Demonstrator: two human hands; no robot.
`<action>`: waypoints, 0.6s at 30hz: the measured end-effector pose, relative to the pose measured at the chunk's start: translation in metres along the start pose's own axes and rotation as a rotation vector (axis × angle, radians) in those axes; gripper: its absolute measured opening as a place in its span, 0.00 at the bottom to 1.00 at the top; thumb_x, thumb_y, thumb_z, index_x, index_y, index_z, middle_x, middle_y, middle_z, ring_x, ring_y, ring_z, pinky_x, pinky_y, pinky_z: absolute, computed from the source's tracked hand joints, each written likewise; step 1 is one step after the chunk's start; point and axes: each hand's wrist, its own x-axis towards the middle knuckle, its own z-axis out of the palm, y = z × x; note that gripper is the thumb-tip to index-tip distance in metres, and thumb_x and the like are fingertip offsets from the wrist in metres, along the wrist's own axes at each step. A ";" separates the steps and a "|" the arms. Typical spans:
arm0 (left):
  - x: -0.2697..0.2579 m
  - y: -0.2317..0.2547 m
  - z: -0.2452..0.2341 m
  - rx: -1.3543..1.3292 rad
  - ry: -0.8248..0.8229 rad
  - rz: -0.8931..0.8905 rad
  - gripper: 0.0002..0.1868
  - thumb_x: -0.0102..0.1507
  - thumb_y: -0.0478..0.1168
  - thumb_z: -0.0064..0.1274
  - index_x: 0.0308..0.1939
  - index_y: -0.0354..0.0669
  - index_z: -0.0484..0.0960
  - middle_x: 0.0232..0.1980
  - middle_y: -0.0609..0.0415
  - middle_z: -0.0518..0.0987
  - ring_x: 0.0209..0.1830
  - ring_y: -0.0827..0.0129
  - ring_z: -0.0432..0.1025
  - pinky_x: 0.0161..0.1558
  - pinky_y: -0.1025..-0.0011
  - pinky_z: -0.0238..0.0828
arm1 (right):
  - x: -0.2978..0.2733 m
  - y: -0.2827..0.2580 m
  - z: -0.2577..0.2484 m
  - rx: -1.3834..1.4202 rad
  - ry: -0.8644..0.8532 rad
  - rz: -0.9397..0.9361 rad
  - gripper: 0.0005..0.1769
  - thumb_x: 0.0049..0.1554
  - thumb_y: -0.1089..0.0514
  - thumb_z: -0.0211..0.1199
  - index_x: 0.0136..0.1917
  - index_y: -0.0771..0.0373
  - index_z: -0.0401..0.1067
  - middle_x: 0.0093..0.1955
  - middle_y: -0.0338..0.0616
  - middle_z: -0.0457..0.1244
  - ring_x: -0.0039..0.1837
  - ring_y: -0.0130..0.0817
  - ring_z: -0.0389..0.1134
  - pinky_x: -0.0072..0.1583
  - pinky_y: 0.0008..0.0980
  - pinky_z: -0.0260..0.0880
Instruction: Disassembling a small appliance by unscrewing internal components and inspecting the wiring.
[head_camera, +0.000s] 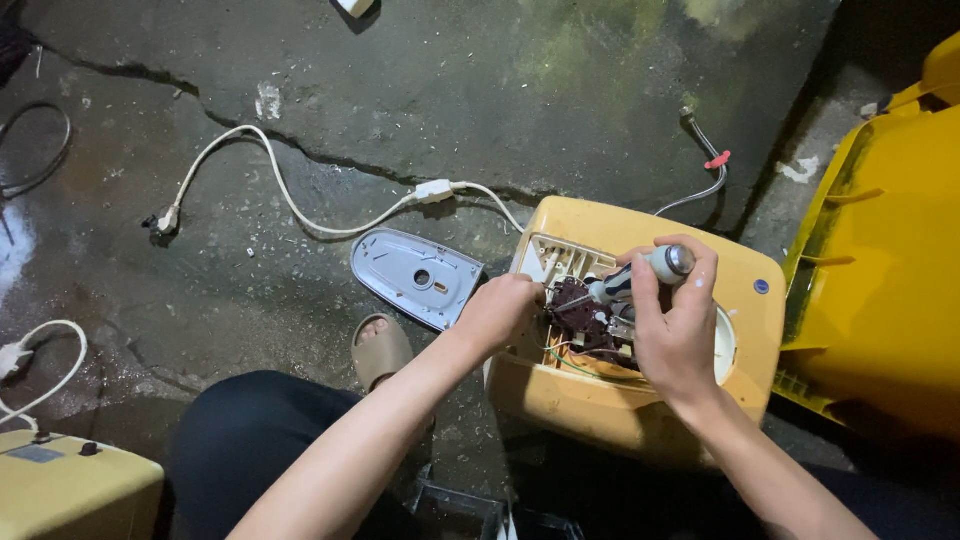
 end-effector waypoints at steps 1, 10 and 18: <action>0.000 0.001 -0.001 -0.009 0.003 -0.007 0.05 0.65 0.39 0.52 0.39 0.47 0.83 0.37 0.48 0.79 0.41 0.46 0.79 0.43 0.52 0.80 | 0.000 0.000 0.000 -0.003 0.003 -0.003 0.15 0.69 0.62 0.50 0.66 0.71 0.53 0.51 0.56 0.68 0.55 0.45 0.71 0.60 0.46 0.71; 0.000 0.003 -0.008 -0.055 -0.014 0.000 0.06 0.66 0.38 0.52 0.40 0.45 0.84 0.37 0.47 0.80 0.41 0.46 0.79 0.44 0.52 0.80 | -0.002 -0.001 0.002 -0.017 0.004 -0.004 0.15 0.69 0.62 0.50 0.65 0.70 0.54 0.50 0.55 0.68 0.55 0.45 0.71 0.61 0.47 0.70; 0.000 0.007 -0.013 -0.064 -0.032 -0.007 0.06 0.67 0.39 0.52 0.40 0.43 0.84 0.37 0.45 0.81 0.41 0.44 0.80 0.44 0.51 0.80 | -0.004 0.001 0.004 -0.013 -0.046 -0.021 0.15 0.68 0.62 0.49 0.65 0.71 0.53 0.50 0.58 0.68 0.52 0.47 0.72 0.56 0.48 0.73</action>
